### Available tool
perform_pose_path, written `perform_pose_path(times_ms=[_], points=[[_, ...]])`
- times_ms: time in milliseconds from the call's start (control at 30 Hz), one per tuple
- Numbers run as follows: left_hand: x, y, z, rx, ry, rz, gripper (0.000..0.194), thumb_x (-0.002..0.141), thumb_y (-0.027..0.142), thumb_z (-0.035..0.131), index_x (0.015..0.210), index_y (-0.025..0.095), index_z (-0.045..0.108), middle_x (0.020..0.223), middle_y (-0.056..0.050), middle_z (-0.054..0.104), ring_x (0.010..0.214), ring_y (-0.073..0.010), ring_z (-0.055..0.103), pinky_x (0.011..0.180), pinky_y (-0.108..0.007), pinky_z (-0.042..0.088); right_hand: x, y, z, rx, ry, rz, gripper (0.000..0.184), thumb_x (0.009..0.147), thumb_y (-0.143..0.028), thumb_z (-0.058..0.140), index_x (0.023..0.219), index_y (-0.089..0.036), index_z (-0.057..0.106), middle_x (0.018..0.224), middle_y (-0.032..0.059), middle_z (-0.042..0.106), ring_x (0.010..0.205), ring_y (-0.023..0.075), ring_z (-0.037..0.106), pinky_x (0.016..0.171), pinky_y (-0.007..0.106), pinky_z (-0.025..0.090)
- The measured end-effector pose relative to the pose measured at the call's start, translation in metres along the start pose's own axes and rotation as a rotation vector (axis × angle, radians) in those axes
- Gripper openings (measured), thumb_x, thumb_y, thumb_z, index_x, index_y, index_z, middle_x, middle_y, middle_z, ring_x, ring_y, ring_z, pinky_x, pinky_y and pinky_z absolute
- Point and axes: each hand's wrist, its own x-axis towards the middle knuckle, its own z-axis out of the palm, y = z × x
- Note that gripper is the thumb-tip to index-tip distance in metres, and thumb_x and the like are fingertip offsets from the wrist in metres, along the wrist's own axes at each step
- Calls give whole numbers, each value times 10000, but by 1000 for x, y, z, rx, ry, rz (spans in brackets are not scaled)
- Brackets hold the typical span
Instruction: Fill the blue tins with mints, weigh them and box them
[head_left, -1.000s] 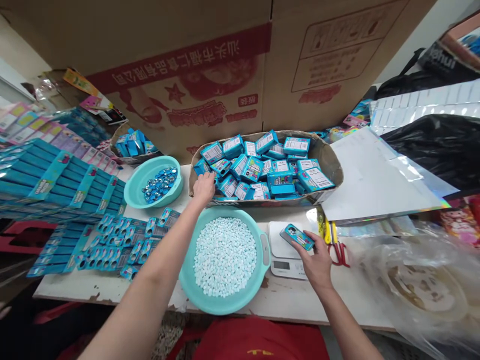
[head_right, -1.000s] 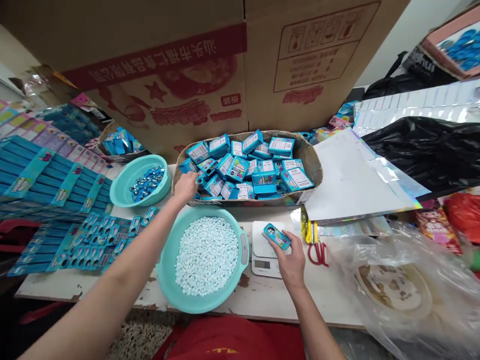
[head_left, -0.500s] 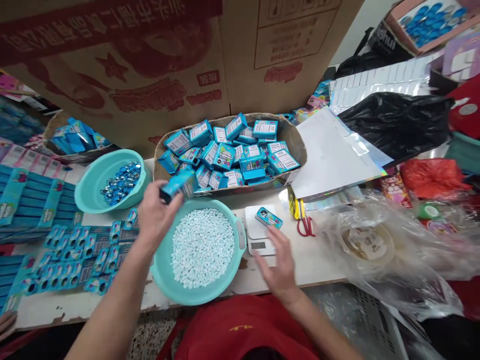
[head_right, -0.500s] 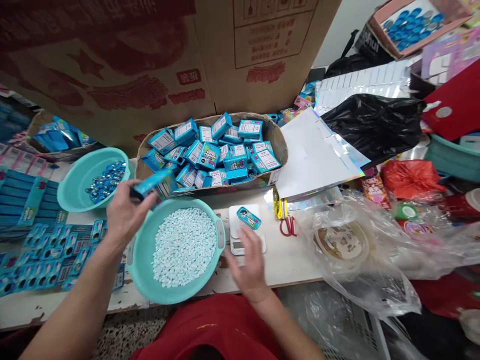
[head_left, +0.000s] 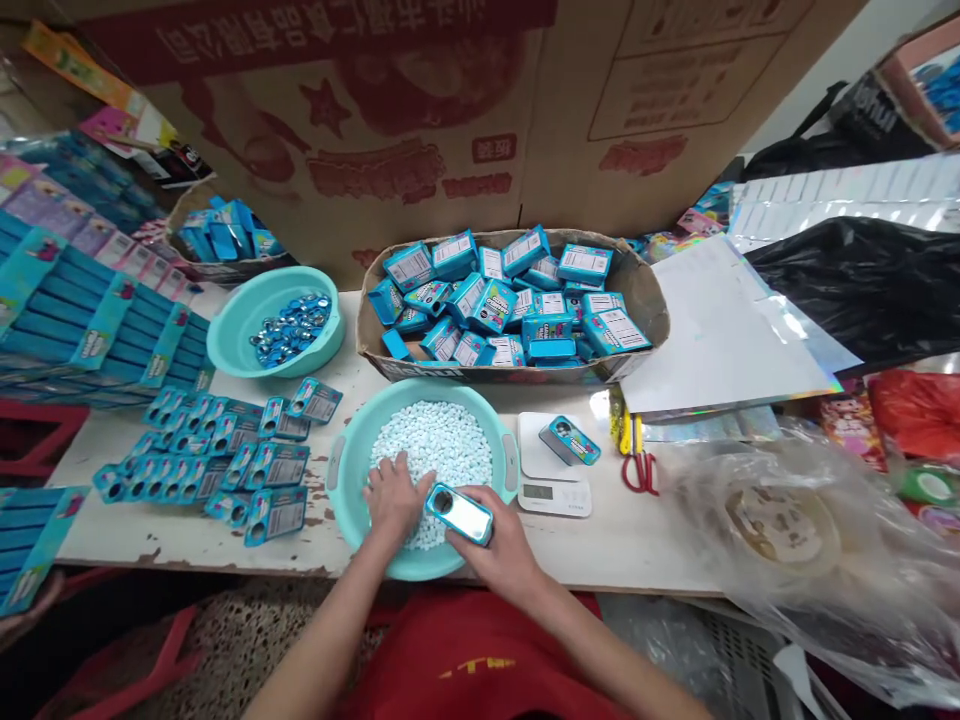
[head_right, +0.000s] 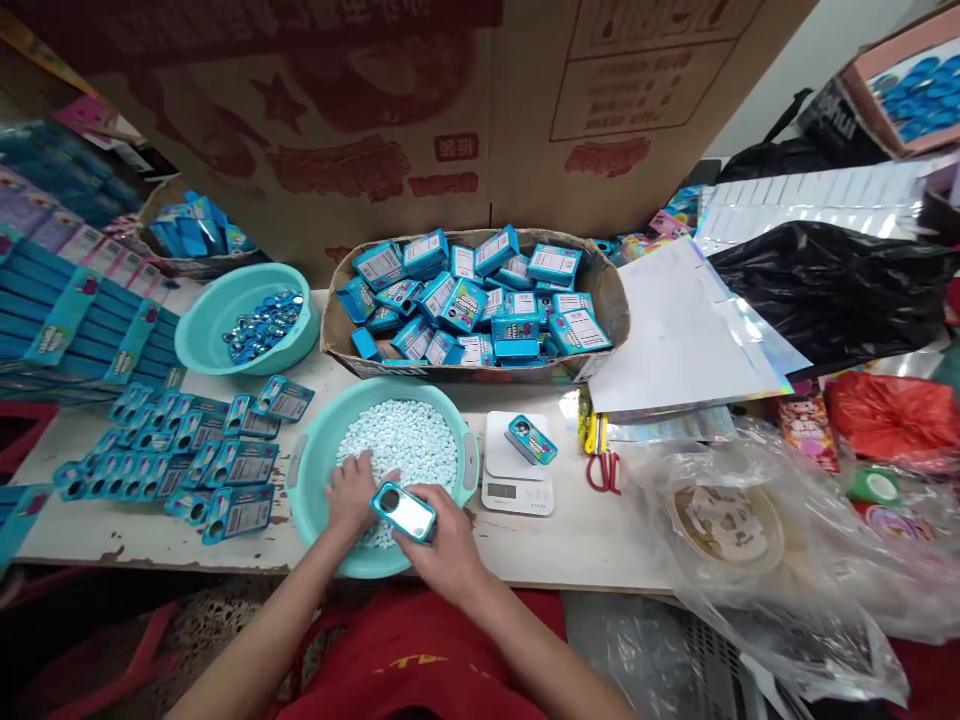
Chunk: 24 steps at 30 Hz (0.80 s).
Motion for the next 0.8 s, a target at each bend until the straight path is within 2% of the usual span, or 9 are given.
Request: perform_pose_path(times_ms=[167, 233, 300, 367, 433, 500, 567, 667, 800], points=[[-24, 30, 20, -16, -112, 150, 321, 821, 278, 489, 1124, 192, 551, 1136, -154, 541, 1006, -304, 524, 787, -391, 423, -4, -1, -8, 102, 135, 207, 349, 716, -358, 689, 994, -192, 558, 858, 25, 652, 754, 177, 620, 700, 292, 521], [-21, 35, 25, -221, -114, 169, 194, 777, 254, 549, 959, 213, 599, 1005, -101, 586, 901, -250, 562, 734, -331, 428, -1, 1, -18, 51, 199, 214, 360, 705, -403, 702, 959, -189, 565, 861, 31, 644, 760, 183, 614, 699, 298, 515], [-12, 35, 24, -590, -142, 53, 76, 731, 269, 601, 771, 206, 586, 766, -36, 579, 724, -189, 570, 629, -270, 421, 2, 1, -26, -1, 237, 224, 367, 708, -426, 700, 955, -191, 564, 855, 32, 641, 751, 185, 610, 686, 302, 511], [-4, 33, 13, -944, -190, -94, 161, 717, 340, 604, 678, 200, 535, 585, 23, 493, 513, -128, 501, 484, -224, 366, 5, 1, -30, -43, 238, 217, 379, 712, -434, 700, 972, -195, 561, 848, 31, 642, 742, 188, 609, 673, 304, 507], [-1, 33, -6, -1235, -220, -163, 232, 705, 412, 600, 688, 194, 519, 546, 49, 463, 382, -86, 408, 379, -203, 281, 10, 1, -28, -104, 223, 169, 372, 720, -426, 699, 985, -201, 567, 877, 38, 640, 769, 196, 611, 692, 313, 503], [-4, 37, -30, -1487, -216, -135, 260, 687, 424, 622, 720, 187, 520, 561, 51, 491, 348, -71, 392, 344, -194, 256, 15, 2, -20, -178, 196, 88, 338, 734, -403, 692, 986, -208, 579, 915, 48, 631, 825, 209, 608, 737, 330, 495], [-8, 43, -50, -1737, -193, -84, 258, 674, 392, 654, 719, 179, 515, 551, 48, 503, 385, -82, 452, 374, -196, 329, 22, 4, -10, -235, 162, 7, 296, 743, -377, 685, 973, -214, 593, 928, 54, 621, 873, 222, 600, 775, 348, 487], [-11, 52, -65, -1900, -91, -77, 238, 680, 351, 658, 697, 170, 505, 588, 28, 549, 492, -106, 547, 484, -221, 439, 33, 5, 6, -281, 99, -70, 250, 750, -346, 673, 957, -222, 604, 919, 57, 621, 904, 237, 589, 789, 368, 482], [-8, 54, -63, -1914, 29, -85, 222, 705, 339, 644, 715, 164, 507, 635, 18, 581, 523, -115, 573, 516, -236, 457, 40, 0, 17, -344, 21, -87, 222, 759, -296, 653, 962, -225, 599, 925, 57, 627, 908, 244, 586, 787, 375, 468]])
